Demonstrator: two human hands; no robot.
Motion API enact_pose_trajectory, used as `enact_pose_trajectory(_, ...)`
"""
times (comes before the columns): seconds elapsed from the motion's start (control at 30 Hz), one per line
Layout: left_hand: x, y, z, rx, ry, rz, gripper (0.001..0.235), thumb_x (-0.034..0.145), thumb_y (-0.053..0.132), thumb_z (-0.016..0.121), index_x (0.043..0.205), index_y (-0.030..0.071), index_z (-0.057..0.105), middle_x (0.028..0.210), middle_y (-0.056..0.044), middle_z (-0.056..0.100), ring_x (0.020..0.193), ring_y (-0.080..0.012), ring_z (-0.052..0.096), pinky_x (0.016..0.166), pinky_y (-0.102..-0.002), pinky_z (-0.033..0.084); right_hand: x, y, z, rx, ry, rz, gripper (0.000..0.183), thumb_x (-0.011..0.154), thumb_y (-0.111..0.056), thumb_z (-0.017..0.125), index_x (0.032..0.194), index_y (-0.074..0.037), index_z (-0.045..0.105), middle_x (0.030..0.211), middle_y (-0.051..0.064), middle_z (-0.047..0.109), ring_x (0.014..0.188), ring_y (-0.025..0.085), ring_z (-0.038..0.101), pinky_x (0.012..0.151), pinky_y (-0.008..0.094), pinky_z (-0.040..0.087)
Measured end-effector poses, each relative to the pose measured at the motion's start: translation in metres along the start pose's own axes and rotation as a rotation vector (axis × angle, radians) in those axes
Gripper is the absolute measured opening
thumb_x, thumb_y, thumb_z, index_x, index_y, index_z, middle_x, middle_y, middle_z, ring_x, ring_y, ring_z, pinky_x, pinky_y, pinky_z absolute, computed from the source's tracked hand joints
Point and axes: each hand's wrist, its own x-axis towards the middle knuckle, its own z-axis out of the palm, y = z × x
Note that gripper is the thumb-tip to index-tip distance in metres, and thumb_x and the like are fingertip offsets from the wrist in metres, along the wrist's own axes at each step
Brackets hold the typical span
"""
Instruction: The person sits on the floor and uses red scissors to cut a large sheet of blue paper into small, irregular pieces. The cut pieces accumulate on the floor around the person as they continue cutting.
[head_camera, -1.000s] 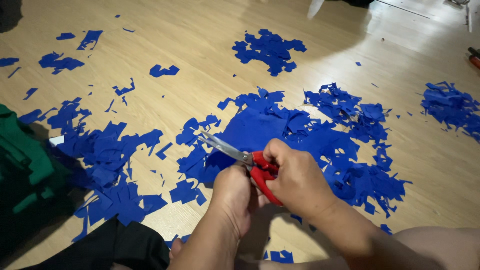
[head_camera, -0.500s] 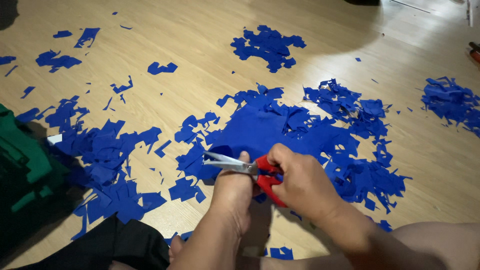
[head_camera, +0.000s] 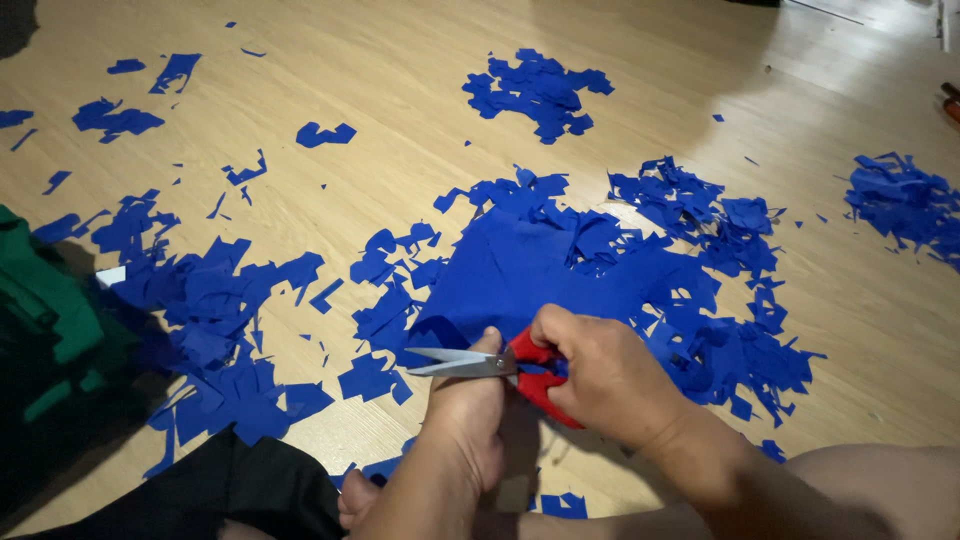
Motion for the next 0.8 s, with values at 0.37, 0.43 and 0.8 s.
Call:
enact_pose_trajectory(0.37, 0.011, 0.030, -0.008, -0.166, -0.119, 0.181, 0.028, 0.097, 0.028, 0.061, 0.107, 0.003, 0.070, 0.095, -0.018, 0.074, 0.080, -0.0322, 0.065, 0.077, -0.044, 0.052, -0.011, 0.015, -0.005, -0.066, 0.054, 0.055, 0.030, 0.069, -0.026, 0.082, 0.081, -0.024, 0.054, 0.070, -0.004, 0.072, 0.061, 0.025, 0.068, 0.056, 0.039, 0.045)
enact_pose_trajectory(0.43, 0.025, 0.045, -0.018, -0.189, 0.052, 0.311, 0.031, 0.095, 0.015, 0.061, 0.124, 0.003, 0.066, 0.106, -0.014, 0.073, 0.092, -0.0260, 0.067, 0.089, -0.036, 0.053, -0.017, 0.024, -0.009, -0.132, -0.077, 0.106, 0.029, 0.072, -0.031, 0.083, 0.082, -0.025, 0.056, 0.070, -0.002, 0.073, 0.064, 0.027, 0.069, 0.057, 0.041, 0.045)
enact_pose_trajectory(0.8, -0.001, 0.032, -0.040, -0.236, -0.153, 0.120, 0.019, 0.093, 0.043, 0.057, 0.098, 0.027, 0.049, 0.105, -0.013, 0.072, 0.106, -0.0393, 0.071, 0.096, -0.054, 0.052, -0.023, 0.030, -0.009, -0.287, -0.240, 0.308, 0.024, 0.077, -0.028, 0.078, 0.091, -0.027, 0.059, 0.075, 0.003, 0.076, 0.072, 0.032, 0.071, 0.063, 0.045, 0.050)
